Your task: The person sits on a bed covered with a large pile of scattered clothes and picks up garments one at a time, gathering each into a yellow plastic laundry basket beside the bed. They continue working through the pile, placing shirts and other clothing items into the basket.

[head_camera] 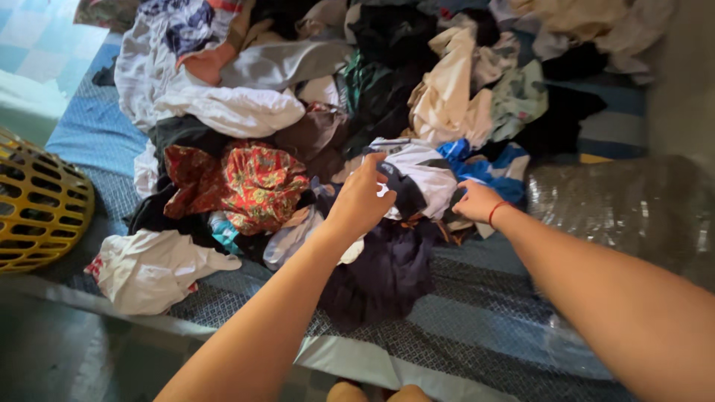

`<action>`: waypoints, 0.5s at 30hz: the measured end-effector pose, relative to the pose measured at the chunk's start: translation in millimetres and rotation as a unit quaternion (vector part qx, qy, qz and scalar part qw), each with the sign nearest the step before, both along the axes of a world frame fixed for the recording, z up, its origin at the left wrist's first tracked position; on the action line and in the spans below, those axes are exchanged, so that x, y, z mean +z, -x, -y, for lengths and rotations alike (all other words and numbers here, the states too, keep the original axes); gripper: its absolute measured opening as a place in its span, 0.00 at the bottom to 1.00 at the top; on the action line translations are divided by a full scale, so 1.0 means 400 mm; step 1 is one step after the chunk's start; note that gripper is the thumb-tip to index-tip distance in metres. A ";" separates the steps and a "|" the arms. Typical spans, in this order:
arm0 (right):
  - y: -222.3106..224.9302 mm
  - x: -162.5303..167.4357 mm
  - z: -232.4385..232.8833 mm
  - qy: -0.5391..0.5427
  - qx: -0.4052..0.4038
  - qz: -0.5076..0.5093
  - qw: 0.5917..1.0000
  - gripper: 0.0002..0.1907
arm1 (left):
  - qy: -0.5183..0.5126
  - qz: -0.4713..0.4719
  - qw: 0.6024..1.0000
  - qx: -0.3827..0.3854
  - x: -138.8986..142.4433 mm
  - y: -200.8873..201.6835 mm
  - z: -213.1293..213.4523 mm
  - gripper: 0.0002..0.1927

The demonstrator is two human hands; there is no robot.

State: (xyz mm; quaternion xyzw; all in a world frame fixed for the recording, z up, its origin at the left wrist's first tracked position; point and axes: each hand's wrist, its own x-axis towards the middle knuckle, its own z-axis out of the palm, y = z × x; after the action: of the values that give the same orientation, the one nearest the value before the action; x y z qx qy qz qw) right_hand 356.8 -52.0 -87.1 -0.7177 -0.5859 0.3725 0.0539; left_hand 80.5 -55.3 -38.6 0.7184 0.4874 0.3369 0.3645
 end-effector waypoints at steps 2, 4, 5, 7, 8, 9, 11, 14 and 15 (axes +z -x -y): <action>0.015 -0.024 -0.028 -0.024 0.030 0.065 0.997 0.40 | 0.025 0.001 1.000 0.007 -0.032 0.002 -0.005 0.34; 0.035 -0.050 -0.048 -0.042 0.071 0.150 0.985 0.36 | 0.041 0.003 0.999 0.012 -0.061 0.008 -0.002 0.33; 0.050 -0.066 -0.059 -0.051 0.093 0.191 0.976 0.34 | 0.052 0.001 0.999 0.011 -0.076 0.014 0.001 0.33; 0.088 -0.105 -0.090 -0.104 0.109 0.159 0.976 0.39 | 0.072 -0.005 0.997 0.008 -0.105 0.027 0.004 0.34; 0.099 -0.126 -0.106 -0.130 0.115 0.144 0.974 0.42 | 0.078 -0.005 0.997 0.013 -0.123 0.033 0.006 0.33; 0.106 -0.148 -0.125 -0.160 0.120 0.146 0.969 0.45 | 0.084 -0.004 0.996 0.018 -0.142 0.040 0.009 0.33; 0.118 -0.194 -0.159 -0.220 0.129 0.148 0.956 0.50 | 0.094 -0.004 0.995 0.026 -0.187 0.053 0.011 0.32; 0.110 -0.242 -0.173 -0.006 0.092 0.220 0.971 0.66 | 0.114 -0.001 0.993 0.042 -0.254 0.072 0.017 0.31; 0.114 -0.250 -0.169 0.000 0.093 0.216 0.972 0.53 | 0.126 0.002 0.991 0.050 -0.271 0.075 0.018 0.31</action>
State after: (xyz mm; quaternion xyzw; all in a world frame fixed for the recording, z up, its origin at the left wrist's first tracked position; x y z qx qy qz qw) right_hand 311.2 15.7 -187.2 -0.7232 -0.6481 0.2122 -0.1091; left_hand 50.4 -62.4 -147.0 0.6407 0.5608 0.2916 0.4359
